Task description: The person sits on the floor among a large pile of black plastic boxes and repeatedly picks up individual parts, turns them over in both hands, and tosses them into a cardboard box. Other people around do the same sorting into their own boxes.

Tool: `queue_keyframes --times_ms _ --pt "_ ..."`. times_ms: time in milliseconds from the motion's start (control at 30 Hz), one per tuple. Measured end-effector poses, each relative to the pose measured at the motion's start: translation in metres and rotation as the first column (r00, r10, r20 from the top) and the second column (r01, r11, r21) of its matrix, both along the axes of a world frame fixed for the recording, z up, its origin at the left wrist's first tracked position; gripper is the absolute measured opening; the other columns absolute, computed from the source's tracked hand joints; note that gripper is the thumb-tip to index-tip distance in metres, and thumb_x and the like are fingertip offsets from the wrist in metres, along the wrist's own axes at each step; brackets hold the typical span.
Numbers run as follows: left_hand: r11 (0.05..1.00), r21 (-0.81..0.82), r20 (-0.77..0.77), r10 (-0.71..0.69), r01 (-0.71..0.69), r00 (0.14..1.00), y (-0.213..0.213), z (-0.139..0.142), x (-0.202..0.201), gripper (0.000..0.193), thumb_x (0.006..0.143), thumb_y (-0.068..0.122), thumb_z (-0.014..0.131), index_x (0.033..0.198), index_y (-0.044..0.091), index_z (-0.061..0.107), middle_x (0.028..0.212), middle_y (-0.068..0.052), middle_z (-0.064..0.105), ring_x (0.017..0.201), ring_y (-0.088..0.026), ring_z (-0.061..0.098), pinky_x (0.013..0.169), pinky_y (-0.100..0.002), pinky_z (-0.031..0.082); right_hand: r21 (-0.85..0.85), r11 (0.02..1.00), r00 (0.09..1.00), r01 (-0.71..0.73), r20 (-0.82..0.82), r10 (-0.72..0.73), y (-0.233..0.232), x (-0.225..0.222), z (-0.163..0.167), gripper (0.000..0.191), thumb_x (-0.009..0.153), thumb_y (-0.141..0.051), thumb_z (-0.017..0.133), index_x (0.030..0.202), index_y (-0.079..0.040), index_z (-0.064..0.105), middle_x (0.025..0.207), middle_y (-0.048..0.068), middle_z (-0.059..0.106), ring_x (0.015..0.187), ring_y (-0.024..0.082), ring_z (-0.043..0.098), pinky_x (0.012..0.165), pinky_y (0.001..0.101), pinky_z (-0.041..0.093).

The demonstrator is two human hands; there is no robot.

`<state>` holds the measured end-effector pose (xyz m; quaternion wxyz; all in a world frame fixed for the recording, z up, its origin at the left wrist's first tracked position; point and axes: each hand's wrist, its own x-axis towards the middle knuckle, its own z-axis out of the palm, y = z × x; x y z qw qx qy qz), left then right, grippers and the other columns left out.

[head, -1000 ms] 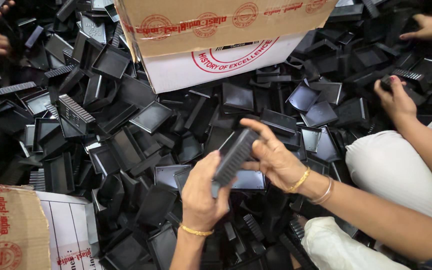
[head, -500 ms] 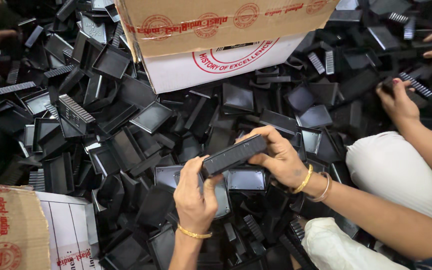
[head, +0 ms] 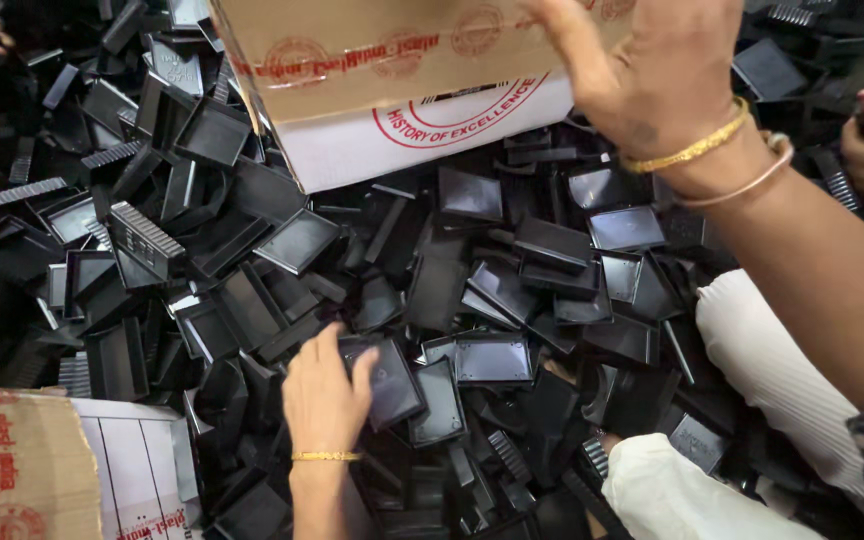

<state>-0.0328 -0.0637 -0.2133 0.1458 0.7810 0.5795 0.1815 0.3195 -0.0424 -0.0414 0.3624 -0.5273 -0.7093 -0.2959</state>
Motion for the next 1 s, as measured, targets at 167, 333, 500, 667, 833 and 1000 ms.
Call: queue_keyframes --times_ms 167,333,500,667,833,1000 --pt "0.972 -0.204 -0.409 0.024 -0.117 0.912 -0.004 -0.029 0.003 0.096 0.062 0.06 0.086 0.138 0.013 0.053 0.118 -0.017 0.066 0.113 -0.038 0.053 0.088 -0.054 0.045 -0.52 0.846 0.993 0.119 0.068 -0.098 0.005 0.064 -0.11 0.018 0.096 -0.007 0.066 0.113 -0.004 0.064 0.115 0.016 0.065 0.105 0.035 0.063 0.09 0.0428 0.054" --pt "0.994 -0.109 -0.443 -0.046 -0.003 0.895 -0.015 -0.051 0.023 0.087 0.069 0.056 0.083 0.137 0.011 0.053 0.103 -0.014 0.071 0.105 -0.032 0.06 0.098 -0.06 0.036 -0.628 0.643 0.883 0.438 0.435 -0.176 -0.018 0.117 -0.209 0.049 0.073 -0.018 0.066 0.12 -0.002 0.064 0.151 0.022 0.046 0.141 0.038 0.039 0.102 0.0607 0.04" --pt "0.993 -0.109 -0.198 -0.07 0.049 0.978 -0.008 -0.056 0.012 0.065 0.076 0.034 0.08 0.132 0.012 0.057 0.1 -0.011 0.072 0.099 -0.031 0.064 0.09 -0.053 0.044 -0.725 0.488 0.864 0.486 0.482 -0.145 -0.029 0.128 -0.219 0.045 0.079 -0.024 0.067 0.123 -0.013 0.065 0.151 0.009 0.045 0.152 0.03 0.029 0.115 0.0688 0.029" --pt "0.914 -0.314 -0.044 -0.286 0.258 0.957 -0.006 -0.05 0.01 0.058 0.076 0.032 0.08 0.131 0.017 0.064 0.1 -0.015 0.071 0.1 -0.036 0.064 0.083 -0.049 0.049 -0.797 0.603 0.996 0.011 0.063 0.064 -0.031 0.107 -0.21 0.024 0.069 -0.034 0.074 0.089 -0.022 0.067 0.149 0.023 0.037 0.138 0.045 0.031 0.108 0.0597 0.039" --pt "0.982 0.189 0.28 -0.05 -0.004 0.959 0.009 -0.029 -0.014 0.03 0.087 0.022 0.074 0.113 0.008 0.071 0.111 -0.015 0.071 0.105 -0.034 0.067 0.09 -0.042 0.052 -0.906 0.375 0.981 0.194 0.183 -0.065 -0.041 0.083 -0.215 0.027 0.077 -0.035 0.074 0.098 -0.022 0.064 0.142 0.015 0.046 0.132 0.04 0.045 0.097 0.0543 0.05" --pt "0.882 0.197 0.571 0.252 -0.428 0.782 0.056 -0.015 -0.068 0.024 0.099 0.009 0.067 0.123 0.005 0.068 0.106 -0.012 0.07 0.094 -0.023 0.068 0.084 -0.036 0.055 -0.779 0.622 0.954 0.085 0.244 0.176 -0.041 0.073 -0.211 0.036 0.064 -0.028 0.077 0.096 -0.019 0.065 0.142 0.02 0.046 0.122 0.046 0.048 0.09 0.0535 0.049"
